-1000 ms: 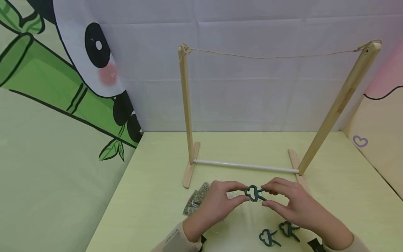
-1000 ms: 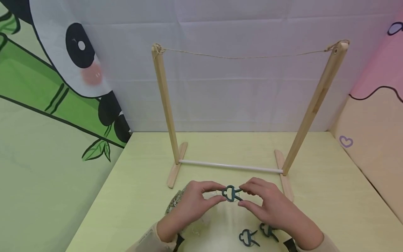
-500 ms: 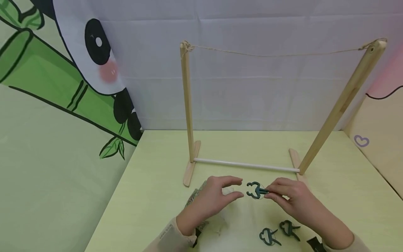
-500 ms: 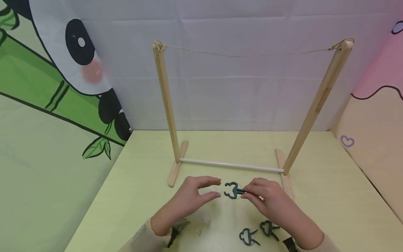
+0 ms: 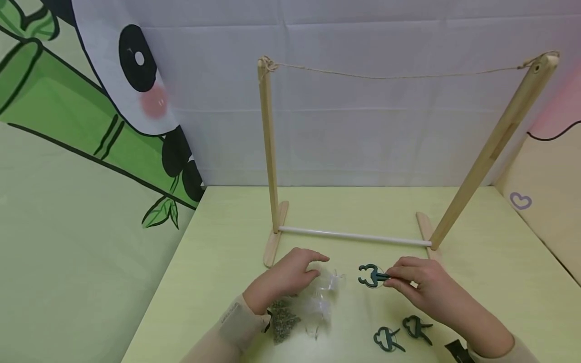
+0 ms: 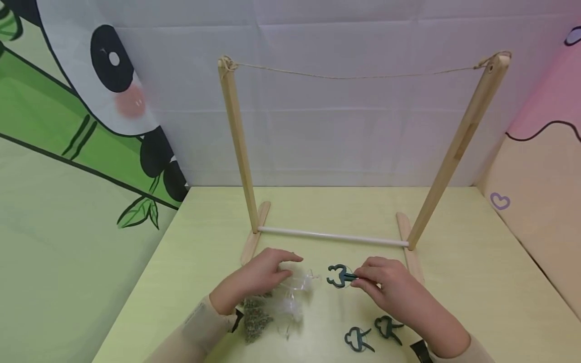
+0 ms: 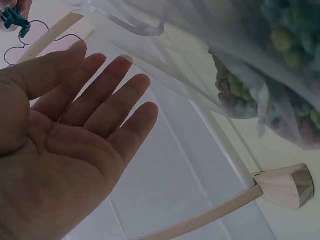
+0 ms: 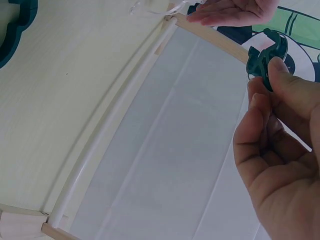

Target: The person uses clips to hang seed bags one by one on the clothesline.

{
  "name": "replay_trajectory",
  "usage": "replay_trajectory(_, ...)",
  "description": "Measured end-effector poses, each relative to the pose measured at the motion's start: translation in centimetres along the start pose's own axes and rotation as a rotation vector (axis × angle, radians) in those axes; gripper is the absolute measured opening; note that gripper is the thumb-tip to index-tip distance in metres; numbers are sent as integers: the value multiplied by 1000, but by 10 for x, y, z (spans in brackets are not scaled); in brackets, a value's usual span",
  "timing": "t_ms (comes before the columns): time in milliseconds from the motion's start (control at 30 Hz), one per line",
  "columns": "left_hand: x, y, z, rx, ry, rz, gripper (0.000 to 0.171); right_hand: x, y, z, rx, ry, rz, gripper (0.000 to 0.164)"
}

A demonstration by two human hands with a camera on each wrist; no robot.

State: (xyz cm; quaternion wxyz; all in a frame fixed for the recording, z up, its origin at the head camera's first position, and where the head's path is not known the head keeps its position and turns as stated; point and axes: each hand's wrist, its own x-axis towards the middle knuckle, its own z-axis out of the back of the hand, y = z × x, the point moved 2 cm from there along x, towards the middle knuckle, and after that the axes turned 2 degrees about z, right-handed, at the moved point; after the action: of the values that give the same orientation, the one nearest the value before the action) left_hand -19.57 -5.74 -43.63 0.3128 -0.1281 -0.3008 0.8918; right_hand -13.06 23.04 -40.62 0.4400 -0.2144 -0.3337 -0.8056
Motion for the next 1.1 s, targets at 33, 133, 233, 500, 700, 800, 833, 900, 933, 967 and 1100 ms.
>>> replay_trajectory(33, 2, 1, 0, 19, 28, -1, 34, 0, 0, 0, -1, 4, -5, 13)
replay_trajectory(133, 9, 4, 0, 52, 90, 0, 33, -1, 0, 1, -5, 21, -25, 23)
replay_trajectory(233, 14, 7, -1, 58, 126, 13, 33, -2, 0, 2, -4, 32, -33, 23)
replay_trajectory(500, 20, 10, -2, 53, 181, 24, 21, -5, -2, 3, 4, 51, -38, 20)
replay_trajectory(700, 25, 15, -7, 64, 220, 23, 21, -5, -2, 4, 0, 58, -43, 18)
replay_trajectory(800, 28, 17, -10, 71, 251, 41, 25, -5, -2, 5, -6, 62, -58, 20)
replay_trajectory(833, 29, 18, -10, 72, 264, 43, 25, -5, -2, 5, -6, 61, -60, 20)
replay_trajectory(900, 31, 19, -12, 74, 279, 32, 23, -5, -2, 5, -8, 60, -64, 21)
replay_trajectory(933, 32, 20, -12, 73, 279, 19, 20, -5, -2, 5, -8, 57, -63, 21)
replay_trajectory(967, 32, 20, -12, 70, 275, 6, 17, -6, -1, 5, -6, 54, -61, 22)
replay_trajectory(1100, 33, 22, -9, 28, 192, -43, 12, -6, -1, 7, -1, 44, -55, 21)
